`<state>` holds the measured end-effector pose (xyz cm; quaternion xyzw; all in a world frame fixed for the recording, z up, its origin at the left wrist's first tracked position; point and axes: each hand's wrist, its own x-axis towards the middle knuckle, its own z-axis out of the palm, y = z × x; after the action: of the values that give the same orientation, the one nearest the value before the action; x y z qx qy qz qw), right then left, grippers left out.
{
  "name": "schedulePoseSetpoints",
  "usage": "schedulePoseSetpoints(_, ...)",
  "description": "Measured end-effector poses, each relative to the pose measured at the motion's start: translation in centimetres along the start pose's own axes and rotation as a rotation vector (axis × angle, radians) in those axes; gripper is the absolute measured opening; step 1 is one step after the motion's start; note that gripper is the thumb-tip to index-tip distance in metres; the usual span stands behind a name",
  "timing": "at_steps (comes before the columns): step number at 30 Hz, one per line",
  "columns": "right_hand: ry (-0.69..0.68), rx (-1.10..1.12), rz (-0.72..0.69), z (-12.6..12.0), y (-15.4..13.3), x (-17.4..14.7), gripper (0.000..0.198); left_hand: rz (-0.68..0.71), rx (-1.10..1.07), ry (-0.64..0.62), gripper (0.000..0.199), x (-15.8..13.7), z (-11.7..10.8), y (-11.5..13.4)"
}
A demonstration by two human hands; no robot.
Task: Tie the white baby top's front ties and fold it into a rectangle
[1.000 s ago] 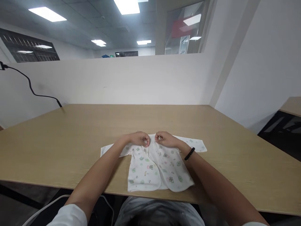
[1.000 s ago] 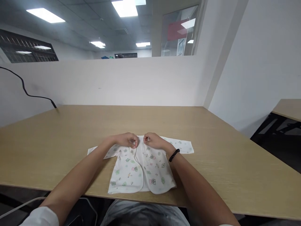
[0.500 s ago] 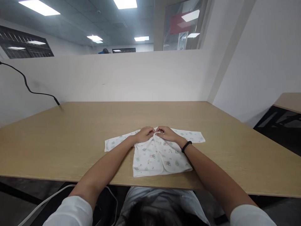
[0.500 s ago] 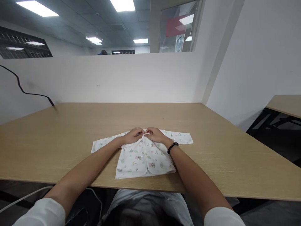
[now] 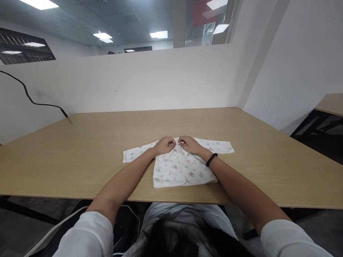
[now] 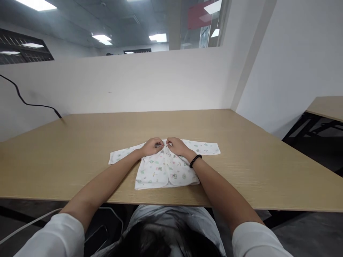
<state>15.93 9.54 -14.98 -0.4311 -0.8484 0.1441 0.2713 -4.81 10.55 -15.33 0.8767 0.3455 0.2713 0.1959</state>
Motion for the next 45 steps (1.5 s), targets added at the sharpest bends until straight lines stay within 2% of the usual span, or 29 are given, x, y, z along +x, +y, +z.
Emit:
schedulePoseSetpoints(7,0.005,0.166,-0.170,0.4,0.8,-0.2,0.011,0.103,0.052,0.023,0.011,0.0,-0.1,-0.2)
schedulePoseSetpoints(13,0.015,0.185,-0.147,1.0,1.7,0.2,0.014,0.110,0.046,0.027,0.017,-0.1,-0.2,0.0)
schedulePoseSetpoints(18,-0.047,0.221,-0.151,0.9,1.7,0.2,0.014,0.100,0.026,0.032,0.019,0.0,-0.1,0.0)
schedulePoseSetpoints(21,-0.030,0.195,-0.138,0.9,1.5,0.1,0.013,0.096,0.024,0.034,0.017,0.0,-0.1,-0.1)
schedulePoseSetpoints(25,0.084,0.119,-0.118,0.9,1.2,-0.2,0.013,0.091,0.025,0.028,0.012,-0.2,-0.1,-0.2)
schedulePoseSetpoints(28,0.140,0.014,-0.160,0.9,0.8,-0.4,0.009,0.093,0.027,0.039,0.014,-0.2,0.0,-0.2)
schedulePoseSetpoints(36,0.148,-0.172,-0.255,0.9,0.0,-0.5,0.006,0.052,-0.010,0.048,0.015,0.0,0.2,-0.7)
schedulePoseSetpoints(40,0.127,-0.180,-0.202,1.0,-0.4,-0.5,0.007,0.030,-0.055,0.062,0.015,0.0,0.3,-0.8)
schedulePoseSetpoints(45,0.106,-0.186,-0.030,1.5,-1.3,-0.5,0.009,0.005,-0.090,0.076,0.014,-0.1,0.3,-0.7)
